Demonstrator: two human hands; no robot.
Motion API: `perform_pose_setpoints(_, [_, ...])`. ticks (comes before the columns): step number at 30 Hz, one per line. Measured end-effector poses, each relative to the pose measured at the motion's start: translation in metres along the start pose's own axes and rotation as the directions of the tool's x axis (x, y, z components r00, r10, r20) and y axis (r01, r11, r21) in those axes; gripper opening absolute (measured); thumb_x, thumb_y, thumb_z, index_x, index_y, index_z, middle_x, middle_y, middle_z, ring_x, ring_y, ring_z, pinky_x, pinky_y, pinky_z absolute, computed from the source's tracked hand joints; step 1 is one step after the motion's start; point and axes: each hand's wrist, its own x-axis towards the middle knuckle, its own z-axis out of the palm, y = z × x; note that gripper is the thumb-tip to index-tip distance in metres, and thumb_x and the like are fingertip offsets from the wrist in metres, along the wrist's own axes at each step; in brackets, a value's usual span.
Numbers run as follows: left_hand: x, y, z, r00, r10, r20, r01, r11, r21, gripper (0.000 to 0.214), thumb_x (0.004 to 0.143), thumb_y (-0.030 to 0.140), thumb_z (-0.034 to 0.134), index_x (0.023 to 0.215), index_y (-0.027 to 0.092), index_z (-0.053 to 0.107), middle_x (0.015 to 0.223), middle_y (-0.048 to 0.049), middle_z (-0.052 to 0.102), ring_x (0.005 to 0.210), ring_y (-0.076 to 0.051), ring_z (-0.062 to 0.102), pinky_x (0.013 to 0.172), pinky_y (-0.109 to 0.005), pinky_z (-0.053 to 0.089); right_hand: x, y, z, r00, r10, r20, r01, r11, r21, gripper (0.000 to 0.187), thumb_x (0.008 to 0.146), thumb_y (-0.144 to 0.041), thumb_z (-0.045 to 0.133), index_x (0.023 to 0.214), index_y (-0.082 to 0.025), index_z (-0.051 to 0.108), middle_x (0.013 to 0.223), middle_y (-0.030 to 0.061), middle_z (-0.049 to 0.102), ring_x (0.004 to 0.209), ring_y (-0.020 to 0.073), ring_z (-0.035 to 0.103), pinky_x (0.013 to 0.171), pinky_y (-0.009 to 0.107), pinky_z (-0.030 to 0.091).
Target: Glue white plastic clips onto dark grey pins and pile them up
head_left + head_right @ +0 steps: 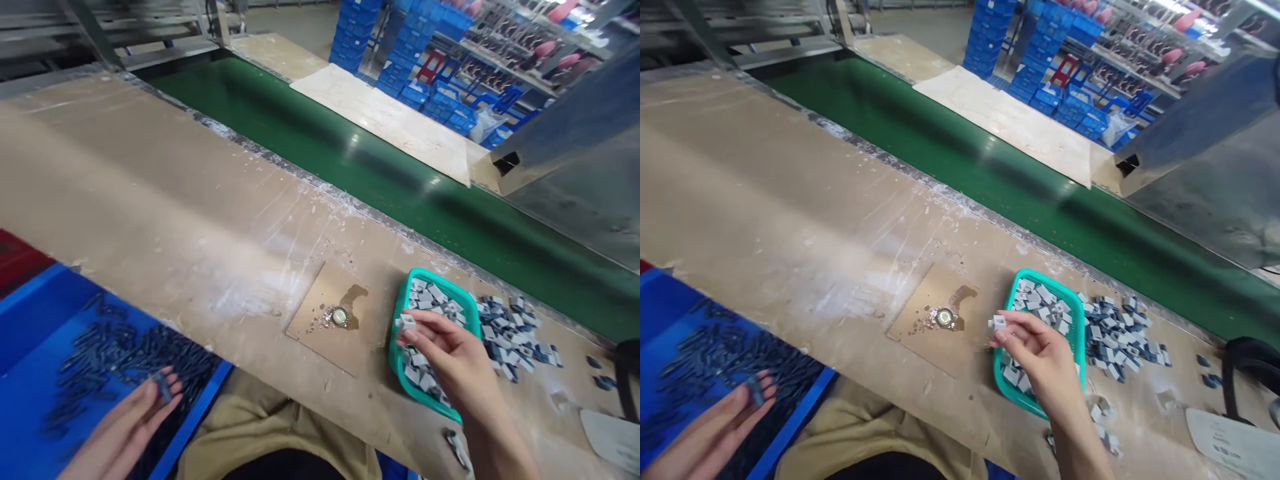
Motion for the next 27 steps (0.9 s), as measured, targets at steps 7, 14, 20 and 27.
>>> perform_pose_setpoints(7, [-0.040,-0.023,0.049,0.907,-0.088,0.411,0.146,0.983,-0.111,0.020,0.062,0.007,0.078,0.076,0.011,0.064,0.074,-0.0046,0.065,0.075,-0.016,0.065,0.073,-0.026,0.060,0.007,0.007,0.056,0.805,-0.529,0.269,0.584,0.626,-0.516,0.021,0.089,-0.023,0.056,0.105,-0.017,0.067,0.088,0.0076,0.066,0.071,0.0144,0.063,0.064,0.025,0.053])
perform_pose_setpoints(14, [-0.054,-0.026,0.055,0.850,-0.066,0.523,0.093,0.995,-0.026,0.032,0.061,0.024,0.083,0.084,0.015,0.063,0.081,0.0006,0.059,0.070,-0.005,0.055,0.061,-0.012,0.052,0.014,0.022,0.064,0.781,-0.507,0.365,0.617,0.531,-0.581,0.022,0.093,-0.023,0.050,0.107,-0.015,0.066,0.091,0.0084,0.064,0.077,0.0150,0.064,0.067,0.024,0.053])
perform_pose_setpoints(20, [-0.065,-0.025,0.062,0.834,-0.236,0.499,0.283,0.959,-0.019,0.030,0.065,0.006,0.077,0.092,0.016,0.068,0.096,-0.0002,0.062,0.082,-0.008,0.064,0.078,-0.016,0.057,0.008,0.008,0.059,0.879,-0.421,0.226,0.477,0.744,-0.468,0.018,0.087,-0.027,0.060,0.101,-0.018,0.068,0.089,0.0057,0.068,0.072,0.0135,0.065,0.068,0.023,0.054])
perform_pose_setpoints(27, [-0.083,-0.031,0.101,0.640,-0.224,0.735,0.358,0.933,-0.026,0.016,0.073,0.018,0.074,0.088,0.013,0.071,0.078,-0.0047,0.066,0.079,-0.012,0.065,0.077,-0.021,0.058,-0.027,-0.021,0.063,0.978,0.026,0.206,-0.040,0.997,0.067,0.017,0.077,-0.032,0.072,0.090,-0.021,0.069,0.079,0.0048,0.072,0.068,0.0156,0.069,0.064,0.020,0.057])
